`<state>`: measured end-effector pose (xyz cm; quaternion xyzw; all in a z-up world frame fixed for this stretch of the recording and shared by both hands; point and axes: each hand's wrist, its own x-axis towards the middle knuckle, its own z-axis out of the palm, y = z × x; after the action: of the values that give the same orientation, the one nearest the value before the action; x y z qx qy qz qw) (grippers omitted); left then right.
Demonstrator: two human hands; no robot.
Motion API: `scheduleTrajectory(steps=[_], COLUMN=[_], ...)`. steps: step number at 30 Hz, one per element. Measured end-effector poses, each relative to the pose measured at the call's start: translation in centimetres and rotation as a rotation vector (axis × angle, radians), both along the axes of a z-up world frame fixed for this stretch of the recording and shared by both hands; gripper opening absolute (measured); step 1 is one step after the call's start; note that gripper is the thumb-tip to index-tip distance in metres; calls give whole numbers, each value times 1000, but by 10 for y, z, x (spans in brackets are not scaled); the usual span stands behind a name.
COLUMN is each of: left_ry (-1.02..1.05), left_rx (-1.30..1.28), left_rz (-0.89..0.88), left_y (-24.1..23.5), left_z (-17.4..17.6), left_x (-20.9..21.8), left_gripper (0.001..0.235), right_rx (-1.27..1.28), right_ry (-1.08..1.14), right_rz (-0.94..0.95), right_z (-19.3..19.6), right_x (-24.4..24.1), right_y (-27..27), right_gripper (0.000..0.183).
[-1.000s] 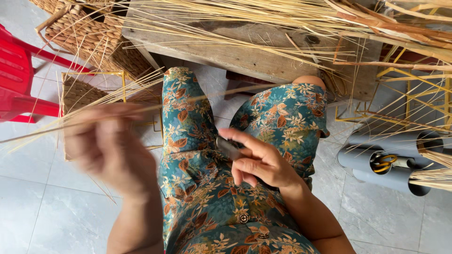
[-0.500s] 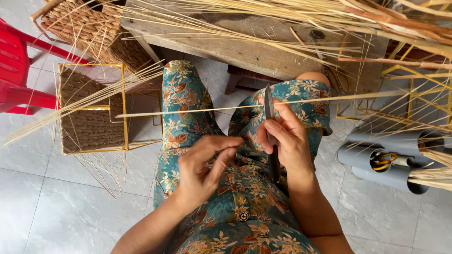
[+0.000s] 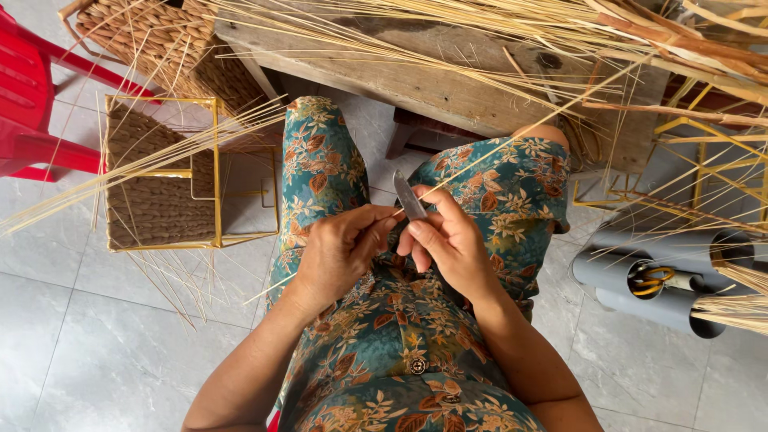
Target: The person sits at a wooden workbench and repeatedly splits thin bamboo strips using a knife. They hold each strip with the left hand and draw the knife along its length to separate it into finer strands, then place the finished pieces onto a pile on the bench.
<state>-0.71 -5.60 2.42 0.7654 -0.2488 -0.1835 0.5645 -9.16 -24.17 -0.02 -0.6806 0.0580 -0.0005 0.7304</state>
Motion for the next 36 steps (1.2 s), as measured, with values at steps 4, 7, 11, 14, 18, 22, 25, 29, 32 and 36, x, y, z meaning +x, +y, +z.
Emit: scheduleTrajectory(steps=[4,7,11,14,18,22,25,29,32,36], left_ry=[18,-13,-50,-36,-172,-217,-13,-53,-176,-135], left_rx=[69,70,67,80,172,123,137,-36,-27,-66], left_rz=[19,12,1,4,9,71,124,48,-35,-106], left_y=[17,31,47,59,76,88,90,66,37,21], left_z=[-1,-2,-5,-8,-10,-12,-15,-28,-32,-35], left_x=[0,-1,-4,-6,-6,-5,1,-1,-4,-7], left_gripper=[17,17,18,19,20,18,17,17,19,23], right_rx=[-8,8,20,-6,16,99,71,-5,-61,-111], right_ry=[-14,-56,-51,-59,-76,-171,-159,-48,27,17], right_rz=[-47,-92,-207,-299,-436,-598,-548,-206,30,41], right_z=[-2,-3,-7,-15,-32,-30,-18,-14,-13,-25], right_x=[4,8,11,13,13,15,6,-5,-2,-2], right_y=[-9,-23,-42,-64,-106,-144,-134,-70,-24,-21], right_gripper=[30,27,27,27,27,30,40,59,62,57])
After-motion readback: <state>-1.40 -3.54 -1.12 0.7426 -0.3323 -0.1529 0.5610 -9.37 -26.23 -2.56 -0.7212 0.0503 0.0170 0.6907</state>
